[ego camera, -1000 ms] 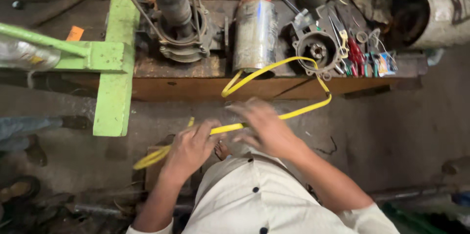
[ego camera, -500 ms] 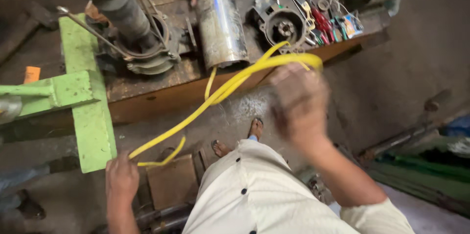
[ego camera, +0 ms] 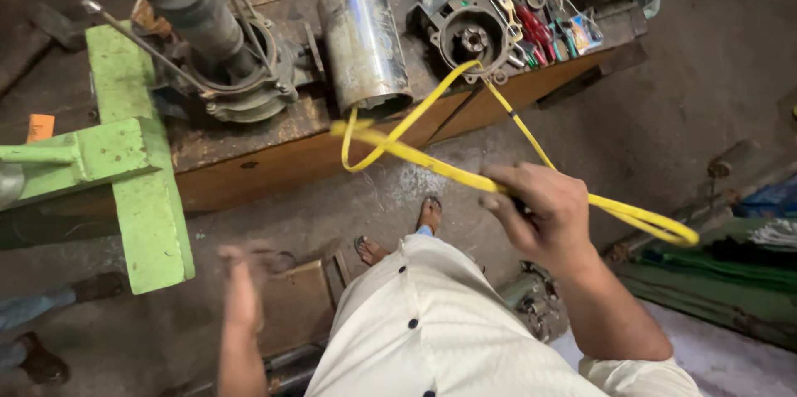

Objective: The person uses a hammer to tap a cylindrical motor housing, then removes a motor end cap. They strip the insulation from a yellow cable using pliers and a knife, then insert the stripped ends into the motor housing.

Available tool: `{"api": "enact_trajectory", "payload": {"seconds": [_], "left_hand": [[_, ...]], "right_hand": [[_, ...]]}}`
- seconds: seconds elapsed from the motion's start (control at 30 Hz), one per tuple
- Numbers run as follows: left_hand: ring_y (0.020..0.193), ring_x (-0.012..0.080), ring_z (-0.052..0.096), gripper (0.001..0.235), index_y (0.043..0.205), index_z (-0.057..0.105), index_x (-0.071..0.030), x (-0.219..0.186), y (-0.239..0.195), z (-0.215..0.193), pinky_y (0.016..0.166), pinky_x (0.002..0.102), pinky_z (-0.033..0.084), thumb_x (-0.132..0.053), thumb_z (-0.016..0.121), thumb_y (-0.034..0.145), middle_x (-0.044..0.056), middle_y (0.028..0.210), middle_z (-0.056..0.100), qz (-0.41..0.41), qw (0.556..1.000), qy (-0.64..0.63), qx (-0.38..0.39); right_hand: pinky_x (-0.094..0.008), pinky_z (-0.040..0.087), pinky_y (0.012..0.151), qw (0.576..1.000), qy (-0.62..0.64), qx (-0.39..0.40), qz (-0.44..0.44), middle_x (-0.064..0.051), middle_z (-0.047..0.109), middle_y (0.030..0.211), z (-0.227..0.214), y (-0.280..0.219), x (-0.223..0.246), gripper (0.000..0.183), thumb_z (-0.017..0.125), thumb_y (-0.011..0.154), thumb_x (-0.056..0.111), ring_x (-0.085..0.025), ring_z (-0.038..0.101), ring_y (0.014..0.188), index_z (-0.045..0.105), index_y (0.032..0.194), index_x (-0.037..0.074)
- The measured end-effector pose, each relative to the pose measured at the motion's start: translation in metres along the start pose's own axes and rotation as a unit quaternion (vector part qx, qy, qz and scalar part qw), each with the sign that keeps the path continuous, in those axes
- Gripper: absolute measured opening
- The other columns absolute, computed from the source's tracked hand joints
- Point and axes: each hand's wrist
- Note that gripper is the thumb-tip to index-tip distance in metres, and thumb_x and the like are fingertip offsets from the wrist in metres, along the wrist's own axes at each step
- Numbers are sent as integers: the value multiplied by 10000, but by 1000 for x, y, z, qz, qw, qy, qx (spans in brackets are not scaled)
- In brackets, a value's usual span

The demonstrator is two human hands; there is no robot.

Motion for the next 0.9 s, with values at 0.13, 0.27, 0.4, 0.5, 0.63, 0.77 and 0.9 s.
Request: {"api": "enact_trajectory", "payload": {"seconds": [0.13,0.27,0.4,0.5,0.63,0.77,0.9], "left_hand": [[1324,370,566,1158,1460,481,-31,8,30,51,1119,484,414,-889,117,773,216,1376,632,-127,940,-178,262],[1294,337,580,1137,1450,450,90,-14,71,83,1125,446,419,-850,236,847,245,1394,617,-100,868,-395,284],[1131,314,610,757,1304,517,89,-18,86,80,1065,413,488,-622,490,1045,190,1205,631,-87,748,-606,259],[1002,245,615,372,1212,560,17,-18,66,57,971,355,524,-342,595,1121,125,1056,623,-16,718,-682,137],[830,171,554,370,1319,540,14,-48,18,13,872,347,532,-289,430,1139,49,901,550,27,755,-654,26],[664,128,415,473,1367,540,-59,-80,4,16,659,308,397,-458,377,1170,1,745,445,186,793,-544,201],[603,87,364,403,1211,540,-92,-80,36,73,544,275,341,-464,409,1134,-22,844,522,269,909,-280,150]], "right_hand": [[-315,462,546,992,113,51,1,-39,642,681,1,-20,-2,205,768,851,130,-176,625,567,730,1031,42],[-342,435,533,988,112,105,-24,-65,625,644,19,-45,-11,229,794,761,132,-212,594,546,755,968,42],[-314,473,558,981,163,103,-10,-67,653,692,-5,-83,-46,346,753,660,132,-199,633,583,733,987,22],[-311,504,594,982,176,31,56,-74,684,764,-44,-117,-83,262,681,720,112,-169,638,615,719,965,30],[-329,483,534,962,127,12,241,-95,697,752,-56,-143,-155,221,665,817,79,-169,607,551,720,1006,-21],[-370,522,736,963,77,184,180,-121,638,879,34,-149,-229,210,764,859,149,-261,634,818,687,975,-8],[-411,535,778,929,-32,262,260,-143,699,972,151,-145,-249,370,770,866,371,-312,677,846,735,1115,100]]}}
Point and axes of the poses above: each hand's wrist, its own y-axis towards the middle knuckle, its own z-axis out of the palm, x = y × z
